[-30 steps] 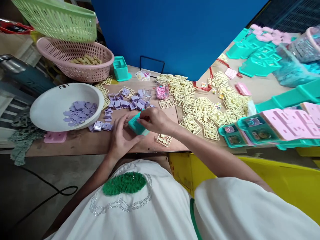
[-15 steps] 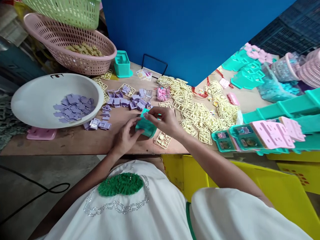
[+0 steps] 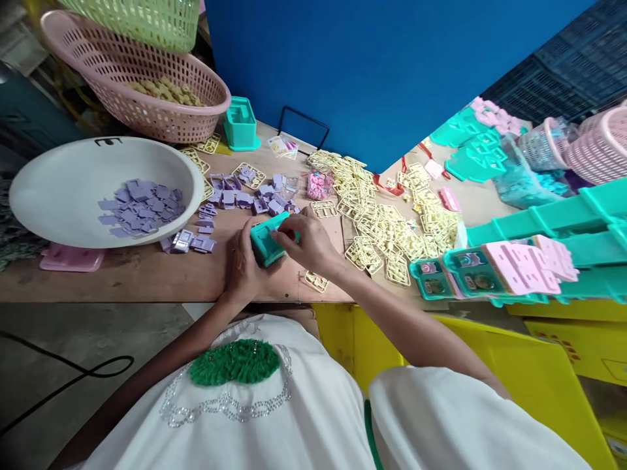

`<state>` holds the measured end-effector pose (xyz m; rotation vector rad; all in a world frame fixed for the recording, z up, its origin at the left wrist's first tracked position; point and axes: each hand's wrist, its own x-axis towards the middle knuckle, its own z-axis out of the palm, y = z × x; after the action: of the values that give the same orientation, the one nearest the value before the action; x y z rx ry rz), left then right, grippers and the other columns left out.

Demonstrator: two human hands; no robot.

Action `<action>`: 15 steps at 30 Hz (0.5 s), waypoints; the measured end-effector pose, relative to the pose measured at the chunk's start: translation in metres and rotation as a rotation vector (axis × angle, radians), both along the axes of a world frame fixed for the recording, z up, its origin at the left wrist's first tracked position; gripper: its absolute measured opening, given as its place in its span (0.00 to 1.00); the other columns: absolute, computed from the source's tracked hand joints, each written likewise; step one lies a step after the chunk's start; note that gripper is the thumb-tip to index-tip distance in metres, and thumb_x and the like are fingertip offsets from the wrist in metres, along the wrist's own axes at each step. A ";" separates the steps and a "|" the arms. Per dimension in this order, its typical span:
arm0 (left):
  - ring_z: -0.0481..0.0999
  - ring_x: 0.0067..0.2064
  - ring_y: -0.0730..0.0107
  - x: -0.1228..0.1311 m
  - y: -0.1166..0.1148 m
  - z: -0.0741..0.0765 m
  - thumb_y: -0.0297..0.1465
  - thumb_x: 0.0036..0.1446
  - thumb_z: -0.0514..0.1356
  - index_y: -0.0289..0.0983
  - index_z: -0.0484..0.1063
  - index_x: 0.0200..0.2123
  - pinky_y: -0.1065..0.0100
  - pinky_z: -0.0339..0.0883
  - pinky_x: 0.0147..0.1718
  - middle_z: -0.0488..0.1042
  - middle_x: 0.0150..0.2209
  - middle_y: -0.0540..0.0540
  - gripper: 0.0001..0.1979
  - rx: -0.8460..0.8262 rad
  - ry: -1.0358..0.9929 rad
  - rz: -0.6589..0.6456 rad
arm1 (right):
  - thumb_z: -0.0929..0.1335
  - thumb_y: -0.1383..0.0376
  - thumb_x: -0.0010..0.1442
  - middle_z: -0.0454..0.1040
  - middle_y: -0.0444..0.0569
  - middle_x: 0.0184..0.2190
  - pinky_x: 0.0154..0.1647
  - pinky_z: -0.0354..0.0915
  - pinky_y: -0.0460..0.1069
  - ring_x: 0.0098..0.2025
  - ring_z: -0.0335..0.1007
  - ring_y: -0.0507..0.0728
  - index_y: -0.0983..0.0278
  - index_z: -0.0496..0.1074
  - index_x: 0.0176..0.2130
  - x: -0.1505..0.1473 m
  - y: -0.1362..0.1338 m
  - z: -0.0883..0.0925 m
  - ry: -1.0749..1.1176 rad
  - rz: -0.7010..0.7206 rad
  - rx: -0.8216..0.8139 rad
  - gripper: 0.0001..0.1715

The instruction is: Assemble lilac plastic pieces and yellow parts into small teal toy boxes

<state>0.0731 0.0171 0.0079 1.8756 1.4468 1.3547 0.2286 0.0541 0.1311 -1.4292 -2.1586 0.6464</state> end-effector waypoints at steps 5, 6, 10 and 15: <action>0.76 0.61 0.44 -0.005 0.000 -0.005 0.41 0.54 0.76 0.38 0.57 0.68 0.49 0.70 0.62 0.74 0.61 0.32 0.45 0.029 -0.043 -0.027 | 0.72 0.64 0.66 0.74 0.47 0.26 0.40 0.60 0.52 0.35 0.62 0.57 0.62 0.74 0.27 -0.001 -0.001 -0.011 -0.071 -0.009 -0.049 0.15; 0.77 0.61 0.44 -0.005 0.000 -0.004 0.41 0.54 0.76 0.38 0.57 0.67 0.49 0.71 0.61 0.74 0.61 0.32 0.45 0.027 -0.050 -0.029 | 0.72 0.64 0.66 0.74 0.47 0.26 0.39 0.60 0.52 0.36 0.63 0.57 0.62 0.74 0.27 -0.001 -0.001 -0.013 -0.084 -0.018 -0.060 0.14; 0.76 0.60 0.44 -0.004 0.000 0.000 0.40 0.53 0.77 0.38 0.58 0.66 0.48 0.70 0.62 0.74 0.60 0.33 0.44 0.040 -0.069 -0.019 | 0.73 0.63 0.65 0.76 0.49 0.27 0.39 0.61 0.52 0.38 0.65 0.58 0.63 0.77 0.28 -0.001 0.001 -0.016 -0.109 -0.052 -0.074 0.13; 0.76 0.62 0.43 -0.006 0.002 0.001 0.38 0.52 0.77 0.39 0.59 0.65 0.46 0.69 0.62 0.73 0.61 0.33 0.43 0.028 -0.052 -0.036 | 0.72 0.62 0.64 0.73 0.48 0.25 0.38 0.62 0.51 0.36 0.66 0.58 0.63 0.78 0.28 -0.005 0.003 -0.015 -0.133 -0.049 -0.074 0.13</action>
<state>0.0670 0.0191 0.0088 1.8609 1.3692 1.4035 0.2231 0.0576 0.1162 -1.5997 -2.2136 0.6356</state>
